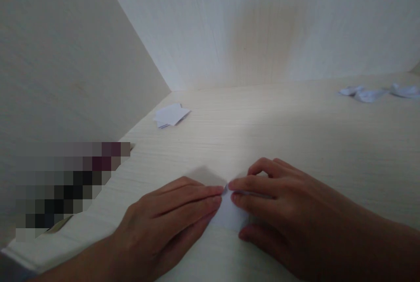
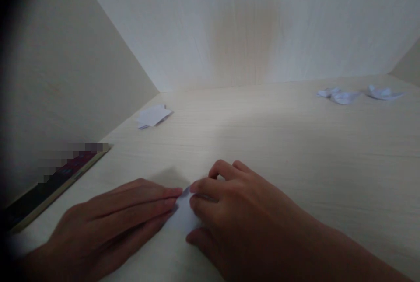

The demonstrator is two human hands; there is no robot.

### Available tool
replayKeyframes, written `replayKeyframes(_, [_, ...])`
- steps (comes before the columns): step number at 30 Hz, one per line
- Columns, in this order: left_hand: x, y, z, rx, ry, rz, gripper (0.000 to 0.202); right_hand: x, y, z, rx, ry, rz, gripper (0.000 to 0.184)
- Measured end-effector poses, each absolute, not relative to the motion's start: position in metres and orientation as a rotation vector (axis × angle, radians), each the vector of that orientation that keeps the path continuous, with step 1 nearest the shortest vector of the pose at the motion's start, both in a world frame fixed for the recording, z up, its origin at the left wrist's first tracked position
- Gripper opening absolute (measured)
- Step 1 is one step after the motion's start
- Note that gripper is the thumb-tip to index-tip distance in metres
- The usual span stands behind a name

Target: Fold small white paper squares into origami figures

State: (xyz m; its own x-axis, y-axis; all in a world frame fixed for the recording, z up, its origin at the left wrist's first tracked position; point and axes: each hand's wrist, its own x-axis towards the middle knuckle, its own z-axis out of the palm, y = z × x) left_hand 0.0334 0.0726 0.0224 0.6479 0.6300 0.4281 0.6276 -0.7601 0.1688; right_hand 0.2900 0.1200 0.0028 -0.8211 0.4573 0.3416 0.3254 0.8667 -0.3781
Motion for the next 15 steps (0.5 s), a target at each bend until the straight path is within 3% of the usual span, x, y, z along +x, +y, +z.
replayKeyframes(8, [0.023, 0.0699, 0.0118, 2.726, 1.11, 0.604, 0.04, 0.2861, 0.1204, 0.0057, -0.579, -2.597, 0.397, 0.012])
replayKeyframes(15, [0.0284, 0.0664, 0.0145, 2.707, 1.12, 0.628, 0.041, 0.2831, 0.1222, 0.0043, -0.583, -2.61, 0.402, 0.017])
